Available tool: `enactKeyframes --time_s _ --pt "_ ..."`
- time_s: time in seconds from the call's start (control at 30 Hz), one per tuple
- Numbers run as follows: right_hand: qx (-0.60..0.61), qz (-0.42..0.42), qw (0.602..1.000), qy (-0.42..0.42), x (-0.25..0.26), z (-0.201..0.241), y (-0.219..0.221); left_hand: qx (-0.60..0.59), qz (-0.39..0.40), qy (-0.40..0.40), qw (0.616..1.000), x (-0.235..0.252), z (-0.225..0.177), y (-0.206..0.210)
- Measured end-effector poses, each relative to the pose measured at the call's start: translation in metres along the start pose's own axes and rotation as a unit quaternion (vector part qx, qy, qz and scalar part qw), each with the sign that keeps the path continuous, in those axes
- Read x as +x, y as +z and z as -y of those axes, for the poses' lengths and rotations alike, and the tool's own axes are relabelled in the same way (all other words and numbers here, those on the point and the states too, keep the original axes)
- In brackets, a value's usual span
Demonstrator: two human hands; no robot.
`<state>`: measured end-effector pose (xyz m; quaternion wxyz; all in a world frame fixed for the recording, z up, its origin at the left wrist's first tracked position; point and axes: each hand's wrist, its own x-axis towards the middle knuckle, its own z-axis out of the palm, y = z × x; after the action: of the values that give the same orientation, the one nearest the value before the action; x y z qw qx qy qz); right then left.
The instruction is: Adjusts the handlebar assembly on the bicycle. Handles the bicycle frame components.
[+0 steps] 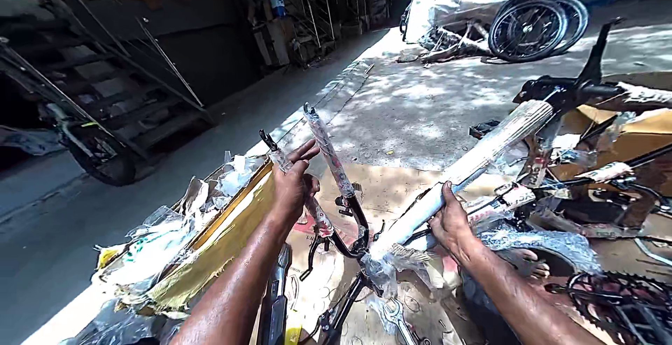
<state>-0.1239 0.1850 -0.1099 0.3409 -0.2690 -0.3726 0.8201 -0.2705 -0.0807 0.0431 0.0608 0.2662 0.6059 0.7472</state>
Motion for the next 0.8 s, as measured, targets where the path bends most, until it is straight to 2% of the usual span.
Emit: enactKeyframes --time_s 0.07,0.23,0.4,0.57,0.63,0.7,0.73,0.8 --pt "-0.018 -0.012 1.000 0.000 0.002 -0.008 0.004 0.016 -0.024 0.001 1.000 0.009 0.004 -0.007" --pt "-0.050 -0.030 0.998 -0.002 -0.005 -0.012 -0.001 0.006 -0.027 0.047 0.999 0.002 0.011 -0.007" --pt "-0.138 0.032 0.990 -0.002 -0.004 -0.021 -0.009 0.010 -0.046 0.037 0.998 0.004 0.015 -0.012" --pt "-0.230 0.024 0.973 -0.003 -0.035 -0.025 -0.020 0.003 -0.006 0.040 0.999 -0.003 0.019 -0.012" --pt "-0.322 0.022 0.946 -0.027 -0.059 -0.044 -0.039 -0.004 0.012 0.025 1.000 -0.005 0.020 -0.014" --pt "-0.411 0.087 0.907 -0.041 -0.091 -0.065 -0.066 0.006 0.033 -0.004 0.999 -0.007 0.015 -0.016" --pt "-0.459 0.145 0.876 -0.030 -0.106 -0.074 -0.081 0.026 0.043 -0.023 0.998 -0.009 0.011 -0.019" --pt "-0.564 0.305 0.766 0.053 -0.140 -0.080 -0.109 0.111 0.081 -0.036 0.990 -0.020 0.010 -0.037"
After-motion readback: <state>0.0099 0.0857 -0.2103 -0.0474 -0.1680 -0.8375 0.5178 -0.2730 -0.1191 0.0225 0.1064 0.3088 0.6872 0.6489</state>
